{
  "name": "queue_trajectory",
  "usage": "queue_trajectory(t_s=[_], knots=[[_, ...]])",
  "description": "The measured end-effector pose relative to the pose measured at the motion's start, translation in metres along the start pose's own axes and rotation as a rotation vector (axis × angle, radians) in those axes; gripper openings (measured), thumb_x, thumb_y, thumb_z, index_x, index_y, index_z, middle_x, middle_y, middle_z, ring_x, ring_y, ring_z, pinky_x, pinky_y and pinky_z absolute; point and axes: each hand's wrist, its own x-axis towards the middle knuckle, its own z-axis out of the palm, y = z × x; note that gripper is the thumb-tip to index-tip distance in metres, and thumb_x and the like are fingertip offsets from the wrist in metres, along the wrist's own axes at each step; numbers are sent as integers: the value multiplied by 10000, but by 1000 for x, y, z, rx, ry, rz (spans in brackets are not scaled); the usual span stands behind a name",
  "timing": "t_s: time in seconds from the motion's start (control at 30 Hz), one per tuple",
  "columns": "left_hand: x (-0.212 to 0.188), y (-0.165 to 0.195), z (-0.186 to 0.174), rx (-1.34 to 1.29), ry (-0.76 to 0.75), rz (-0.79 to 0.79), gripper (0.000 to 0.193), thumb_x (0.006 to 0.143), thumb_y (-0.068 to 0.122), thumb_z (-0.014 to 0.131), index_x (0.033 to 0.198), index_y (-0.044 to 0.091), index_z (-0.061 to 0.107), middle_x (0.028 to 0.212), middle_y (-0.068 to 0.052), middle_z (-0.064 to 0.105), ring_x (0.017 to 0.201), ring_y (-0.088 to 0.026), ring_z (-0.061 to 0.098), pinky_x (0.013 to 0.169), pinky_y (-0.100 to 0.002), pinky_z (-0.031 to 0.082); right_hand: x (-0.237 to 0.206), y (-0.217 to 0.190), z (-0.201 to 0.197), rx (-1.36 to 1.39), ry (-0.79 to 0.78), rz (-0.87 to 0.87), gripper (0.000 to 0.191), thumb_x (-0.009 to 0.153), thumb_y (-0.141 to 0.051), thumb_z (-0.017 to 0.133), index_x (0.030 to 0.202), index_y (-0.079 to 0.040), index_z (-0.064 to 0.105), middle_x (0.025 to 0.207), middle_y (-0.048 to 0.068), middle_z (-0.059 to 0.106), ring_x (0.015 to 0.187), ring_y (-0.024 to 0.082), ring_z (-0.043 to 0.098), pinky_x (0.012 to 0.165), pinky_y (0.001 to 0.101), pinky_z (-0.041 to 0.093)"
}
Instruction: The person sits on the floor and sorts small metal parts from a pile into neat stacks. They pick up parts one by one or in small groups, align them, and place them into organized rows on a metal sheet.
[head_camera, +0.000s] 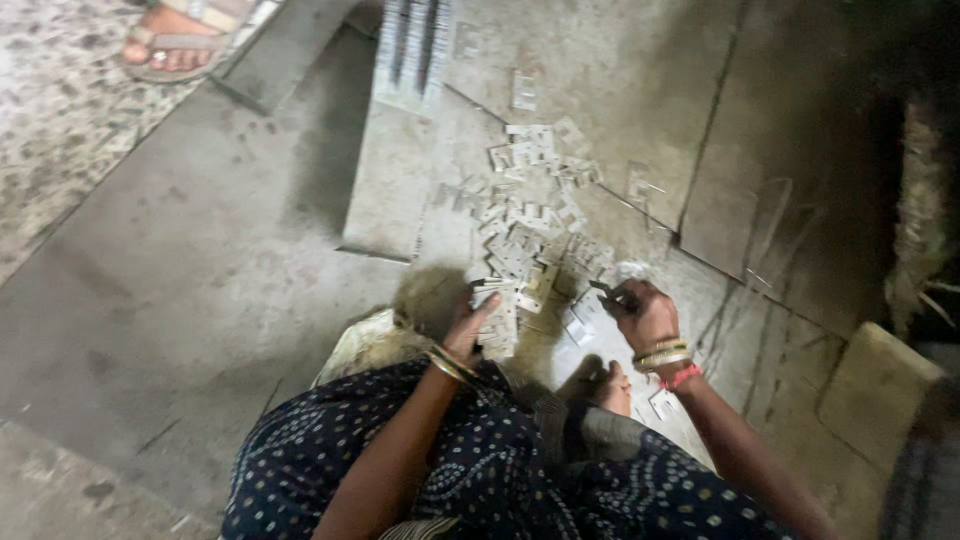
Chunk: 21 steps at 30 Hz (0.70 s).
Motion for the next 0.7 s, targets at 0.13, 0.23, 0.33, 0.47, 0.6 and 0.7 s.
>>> queue_trajectory(t_s=[0.13, 0.23, 0.33, 0.47, 0.6, 0.7], knots=[[6, -1, -7, 64, -35, 26, 447, 925, 285, 763, 1279, 48, 630, 1061, -44, 719, 874, -134, 709, 725, -324, 612, -1, -26, 10, -246, 1, -589, 229, 827, -181, 813, 1042, -120, 764, 907, 103, 688, 810, 294, 703, 691, 403, 592], [3, 2, -11, 65, -28, -95, 432, 930, 311, 755, 1230, 21, 646, 978, -80, 731, 779, -173, 723, 652, -338, 621, 14, -13, 19, -460, -90, -695, 281, 865, -167, 748, 1144, -139, 729, 1032, 111, 683, 932, 312, 687, 747, 431, 587], [-2, 6, -10, 106, -15, -117, 421, 905, 296, 770, 1211, 30, 659, 952, -76, 750, 742, -173, 742, 625, -342, 635, 25, 12, 24, -656, -199, -655, 371, 816, -118, 652, 1172, -202, 716, 1132, 135, 662, 1092, 341, 653, 886, 460, 592], [-4, 10, -3, 52, -28, -177, 434, 898, 331, 772, 1227, 62, 688, 900, -41, 741, 678, -145, 717, 579, -318, 612, 32, 30, 20, -651, -231, -628, 367, 769, -182, 639, 1125, -184, 728, 1140, 159, 658, 1087, 352, 627, 869, 495, 568], [-5, 12, 2, -38, 10, -157, 442, 905, 410, 750, 1187, 81, 660, 863, -34, 723, 658, -146, 706, 553, -329, 611, 35, 18, 3, -660, -415, -557, 329, 815, -98, 633, 1112, -197, 732, 1102, 96, 674, 1091, 299, 647, 876, 443, 580], [-5, 11, 2, -32, 14, -92, 433, 920, 405, 748, 1196, 85, 649, 875, -16, 713, 673, -131, 698, 561, -319, 603, 29, -2, -12, -604, -321, -687, 182, 870, -121, 646, 1040, -134, 709, 1072, 73, 685, 1069, 278, 663, 831, 404, 586]])
